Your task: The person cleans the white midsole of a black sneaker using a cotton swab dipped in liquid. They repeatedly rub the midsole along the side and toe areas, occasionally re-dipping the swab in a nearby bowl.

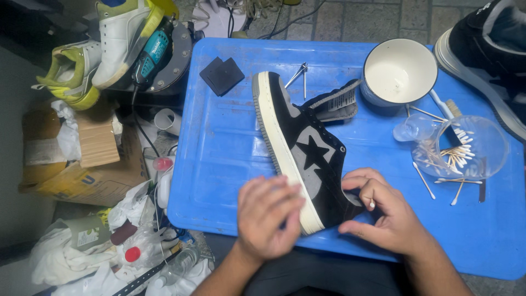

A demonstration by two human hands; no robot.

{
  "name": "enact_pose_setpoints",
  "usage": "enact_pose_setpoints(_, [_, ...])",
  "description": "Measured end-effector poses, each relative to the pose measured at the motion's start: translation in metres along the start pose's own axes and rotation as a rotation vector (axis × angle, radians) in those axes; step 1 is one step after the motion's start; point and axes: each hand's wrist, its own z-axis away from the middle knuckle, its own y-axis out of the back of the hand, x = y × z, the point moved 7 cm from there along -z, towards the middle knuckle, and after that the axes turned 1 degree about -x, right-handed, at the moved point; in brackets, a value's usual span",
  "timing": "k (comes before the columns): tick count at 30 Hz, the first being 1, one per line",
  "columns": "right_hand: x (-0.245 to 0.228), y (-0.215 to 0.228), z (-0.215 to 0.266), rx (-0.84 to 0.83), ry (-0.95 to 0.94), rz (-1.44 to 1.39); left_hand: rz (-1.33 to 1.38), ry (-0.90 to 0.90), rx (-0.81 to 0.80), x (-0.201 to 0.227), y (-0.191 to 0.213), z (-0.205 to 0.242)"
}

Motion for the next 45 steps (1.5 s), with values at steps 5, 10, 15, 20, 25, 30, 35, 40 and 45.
enact_pose_setpoints(5, [0.006, -0.005, 0.004, -0.034, -0.029, -0.033, 0.206, 0.375, 0.022, -0.077, 0.008, -0.056])
enact_pose_setpoints(10, [0.005, -0.002, 0.002, -0.051, -0.025, -0.088, 0.270, 0.282, -0.073, -0.109, 0.005, -0.107])
enact_pose_setpoints(15, [-0.004, 0.010, -0.003, -0.128, -0.083, -0.056, 0.020, 0.053, -0.296, -0.101, 0.005, -0.126])
enact_pose_setpoints(20, [-0.028, 0.028, -0.021, -0.118, -0.068, 0.123, -0.016, 0.128, -0.308, -0.090, 0.025, -0.111])
enact_pose_setpoints(25, [-0.051, 0.044, -0.034, 0.158, -0.009, 0.293, -0.121, 0.222, -0.203, -0.080, 0.047, -0.074])
enact_pose_setpoints(30, [-0.042, 0.043, -0.034, 0.452, 0.063, 0.242, -0.081, 0.280, -0.161, -0.074, 0.049, -0.047])
enact_pose_setpoints(35, [0.005, 0.036, -0.012, 0.523, -0.212, 0.111, 0.030, 0.261, -0.211, -0.068, 0.053, -0.041])
enact_pose_setpoints(40, [0.026, 0.025, -0.012, 0.558, -0.176, -0.120, 0.042, 0.255, -0.078, -0.056, 0.058, -0.024])
enact_pose_setpoints(45, [0.020, 0.011, -0.025, 0.443, -0.065, -0.200, 0.087, 0.327, 0.075, -0.060, 0.054, 0.000])
